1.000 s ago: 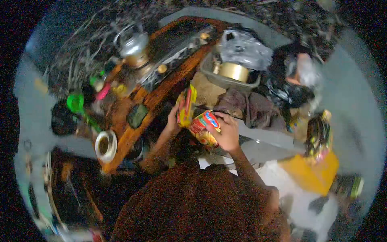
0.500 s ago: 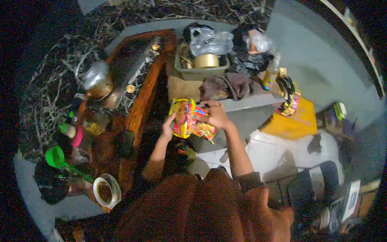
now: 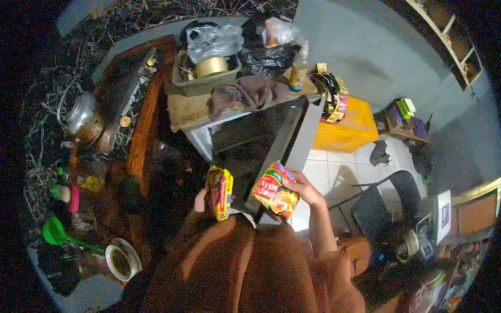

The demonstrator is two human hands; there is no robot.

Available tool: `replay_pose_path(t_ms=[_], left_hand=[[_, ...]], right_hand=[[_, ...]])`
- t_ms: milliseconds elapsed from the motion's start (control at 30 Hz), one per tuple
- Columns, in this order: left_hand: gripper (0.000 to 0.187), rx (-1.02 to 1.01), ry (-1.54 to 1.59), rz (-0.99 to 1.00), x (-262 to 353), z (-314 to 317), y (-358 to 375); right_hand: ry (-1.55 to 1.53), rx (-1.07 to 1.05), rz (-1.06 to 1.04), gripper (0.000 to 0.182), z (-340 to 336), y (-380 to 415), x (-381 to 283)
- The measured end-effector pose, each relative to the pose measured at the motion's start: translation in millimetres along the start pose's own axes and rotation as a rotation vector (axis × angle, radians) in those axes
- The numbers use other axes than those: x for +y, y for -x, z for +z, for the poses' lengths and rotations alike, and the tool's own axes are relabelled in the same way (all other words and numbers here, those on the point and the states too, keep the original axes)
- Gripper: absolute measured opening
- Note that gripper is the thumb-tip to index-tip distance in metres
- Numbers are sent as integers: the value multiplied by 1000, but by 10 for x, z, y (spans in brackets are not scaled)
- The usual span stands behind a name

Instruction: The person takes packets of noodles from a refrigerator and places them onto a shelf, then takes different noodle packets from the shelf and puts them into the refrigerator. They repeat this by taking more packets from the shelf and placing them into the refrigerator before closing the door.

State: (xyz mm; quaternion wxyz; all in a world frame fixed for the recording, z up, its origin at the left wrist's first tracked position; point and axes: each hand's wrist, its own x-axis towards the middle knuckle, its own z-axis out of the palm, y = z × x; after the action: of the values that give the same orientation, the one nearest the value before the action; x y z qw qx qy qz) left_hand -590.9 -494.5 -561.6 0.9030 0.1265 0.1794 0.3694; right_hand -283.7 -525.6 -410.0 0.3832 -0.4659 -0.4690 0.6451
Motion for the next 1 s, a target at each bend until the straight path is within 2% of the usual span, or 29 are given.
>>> replay_pose_path(t_ms=[67, 133, 200, 233, 333, 367, 433, 467, 500, 633, 667, 700, 767, 800, 867, 900, 967, 1000], left_hand=[[41, 17, 47, 11, -177, -60, -226], [37, 50, -261, 117, -315, 149, -430], [41, 71, -249, 43, -452, 385, -577], [43, 49, -180, -24, -438, 803, -527], [45, 79, -407, 17, -659, 1195, -569], [44, 111, -510, 60, -732, 1242, -589], [44, 73, -513, 71, -841, 1285, -629], [46, 94, -618, 112, -889, 1262, -648], [47, 116, -724, 153, -923, 1268, -646], [48, 242, -923, 255, -970, 1180, -559], [46, 272, -972, 368, -990, 1218, -517], [46, 282, -972, 380, -1023, 1212, -478], [44, 411, -1026, 541, -1090, 1174, -399], [43, 421, -1054, 617, -1111, 1151, -377], [42, 476, -1070, 640, -1150, 1201, -256], [42, 515, -1086, 649, -1182, 1256, -196], [37, 577, -1082, 721, -1303, 1303, -112], [33, 581, -865, 700, -1363, 1365, -68]], right_hand=[[-74, 84, 37, 46, -111, 252, 16], [-76, 159, 19, 45, -180, 474, 23], [-45, 238, -7, 44, -316, 652, 63], [81, 326, 40, 49, -427, 741, 83], [47, 375, 2, 53, -728, 920, 67], [59, 363, 58, 52, -879, 972, 68], [45, 327, 91, 50, -1225, 1028, 134], [23, 302, 18, 49, -1229, 1048, 25], [55, 353, 56, 48, -1310, 1066, -4], [106, 330, 9, 42, -1635, 1098, -2], [136, 338, -37, 41, -1697, 1091, 5], [167, 344, -83, 41, -1743, 1084, 5], [147, 340, -87, 38, -1762, 1089, -27], [273, 402, -135, 37, -1739, 1101, -31], [451, 476, -229, 38, -1724, 1102, 35], [451, 453, -233, 38, -1719, 1100, 62], [181, 366, -96, 41, -1599, 1092, 93], [47, 339, 29, 43, -1530, 1065, 71]])
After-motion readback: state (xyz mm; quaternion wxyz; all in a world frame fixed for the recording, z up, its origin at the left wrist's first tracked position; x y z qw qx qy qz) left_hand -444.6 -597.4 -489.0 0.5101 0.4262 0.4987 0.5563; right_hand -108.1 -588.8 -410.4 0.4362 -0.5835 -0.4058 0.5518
